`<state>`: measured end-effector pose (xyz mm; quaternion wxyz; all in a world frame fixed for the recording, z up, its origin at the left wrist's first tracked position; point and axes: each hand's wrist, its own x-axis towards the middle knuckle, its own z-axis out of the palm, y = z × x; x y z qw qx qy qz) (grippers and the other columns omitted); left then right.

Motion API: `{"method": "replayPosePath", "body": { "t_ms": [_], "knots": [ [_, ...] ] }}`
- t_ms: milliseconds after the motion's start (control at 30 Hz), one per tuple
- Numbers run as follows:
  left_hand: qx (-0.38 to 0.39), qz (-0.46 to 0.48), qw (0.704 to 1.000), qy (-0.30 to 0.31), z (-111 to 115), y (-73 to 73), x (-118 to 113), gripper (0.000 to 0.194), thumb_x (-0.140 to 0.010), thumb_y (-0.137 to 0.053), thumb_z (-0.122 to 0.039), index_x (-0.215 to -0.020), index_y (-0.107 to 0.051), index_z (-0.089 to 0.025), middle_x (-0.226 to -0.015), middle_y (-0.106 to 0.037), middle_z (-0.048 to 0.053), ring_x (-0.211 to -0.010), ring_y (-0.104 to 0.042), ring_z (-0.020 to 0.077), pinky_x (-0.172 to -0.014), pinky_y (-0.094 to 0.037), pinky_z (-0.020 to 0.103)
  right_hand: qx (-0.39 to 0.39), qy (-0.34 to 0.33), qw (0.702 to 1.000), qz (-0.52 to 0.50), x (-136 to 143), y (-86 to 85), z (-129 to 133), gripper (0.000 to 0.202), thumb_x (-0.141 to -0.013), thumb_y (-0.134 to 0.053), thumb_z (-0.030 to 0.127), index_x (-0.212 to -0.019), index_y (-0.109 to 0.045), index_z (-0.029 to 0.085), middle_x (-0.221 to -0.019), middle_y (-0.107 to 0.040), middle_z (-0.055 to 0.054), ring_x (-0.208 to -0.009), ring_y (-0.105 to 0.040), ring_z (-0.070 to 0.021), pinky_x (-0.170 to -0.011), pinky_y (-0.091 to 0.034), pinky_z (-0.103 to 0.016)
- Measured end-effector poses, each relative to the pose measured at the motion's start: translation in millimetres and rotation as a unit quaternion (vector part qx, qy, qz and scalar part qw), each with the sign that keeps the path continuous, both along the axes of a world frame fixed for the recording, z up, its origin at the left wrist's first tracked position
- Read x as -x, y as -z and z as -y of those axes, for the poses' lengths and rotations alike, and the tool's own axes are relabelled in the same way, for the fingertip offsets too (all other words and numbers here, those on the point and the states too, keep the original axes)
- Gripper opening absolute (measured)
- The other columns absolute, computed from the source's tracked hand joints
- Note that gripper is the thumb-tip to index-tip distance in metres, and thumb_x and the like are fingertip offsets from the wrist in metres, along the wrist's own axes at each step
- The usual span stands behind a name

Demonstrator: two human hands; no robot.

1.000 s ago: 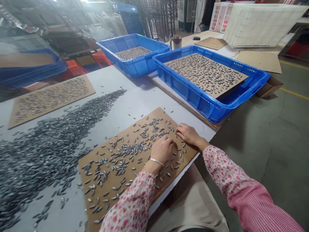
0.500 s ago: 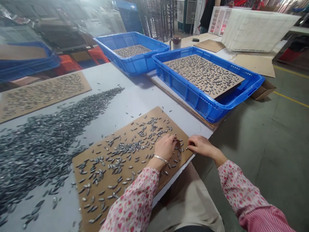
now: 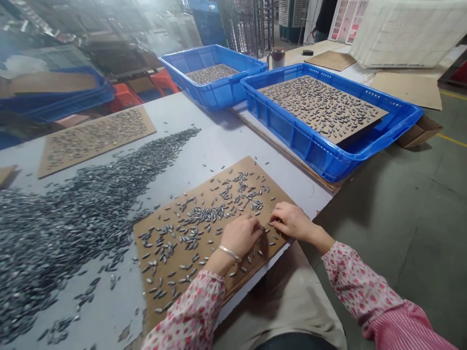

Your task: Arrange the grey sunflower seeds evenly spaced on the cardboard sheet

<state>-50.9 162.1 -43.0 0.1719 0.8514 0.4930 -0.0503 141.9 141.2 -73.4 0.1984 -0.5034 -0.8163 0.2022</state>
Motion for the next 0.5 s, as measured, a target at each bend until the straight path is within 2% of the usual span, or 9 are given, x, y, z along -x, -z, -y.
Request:
{"method": "replayPosePath", "body": {
  "t_ms": [133,267,367,500],
  "knots": [
    [0.012,-0.034,0.999,0.020,5.4,4.3,8.2,0.015,-0.085,-0.051,-0.028,-0.085,-0.065,-0.023,-0.091,-0.062,0.005,-0.087,-0.059,0.0188,-0.068,-0.041,0.027,0.003,-0.009,1.000,0.019,5.9,-5.2,2.5,0.005,-0.082,-0.061,0.021,-0.081,-0.065,0.019,-0.081,-0.057,-0.004,-0.083,-0.051,-0.0171,-0.074,-0.039,-0.028],
    [-0.031,0.003,0.999,0.012,10.8,0.1,9.8,0.020,-0.090,-0.043,-0.027,-0.088,-0.061,-0.021,-0.090,-0.062,0.005,-0.086,-0.059,0.0171,-0.067,-0.041,0.026,0.016,0.038,0.997,-0.059,0.0,-10.9,9.6,0.006,-0.082,-0.059,0.018,-0.078,-0.063,0.018,-0.078,-0.058,-0.003,-0.079,-0.053,-0.0157,-0.073,-0.041,-0.028],
    [-0.029,0.059,0.998,0.015,16.8,-8.8,-2.5,0.019,-0.091,-0.041,-0.025,-0.088,-0.059,-0.020,-0.085,-0.063,0.003,-0.079,-0.059,0.0153,-0.067,-0.041,0.026,0.068,0.089,0.979,-0.172,-8.5,-12.7,19.0,0.008,-0.084,-0.056,0.022,-0.083,-0.063,0.018,-0.078,-0.062,-0.002,-0.071,-0.055,-0.0127,-0.069,-0.043,-0.026],
    [-0.047,0.159,0.985,0.051,26.4,-13.6,-32.9,0.021,-0.091,-0.042,-0.025,-0.082,-0.060,-0.020,-0.078,-0.062,0.003,-0.077,-0.059,0.0142,-0.069,-0.043,0.025,0.154,0.115,0.932,-0.308,-20.6,-8.6,34.6,0.022,-0.084,-0.058,0.036,-0.093,-0.063,0.017,-0.084,-0.066,-0.003,-0.074,-0.059,-0.0133,-0.067,-0.047,-0.025]
  ]
}}
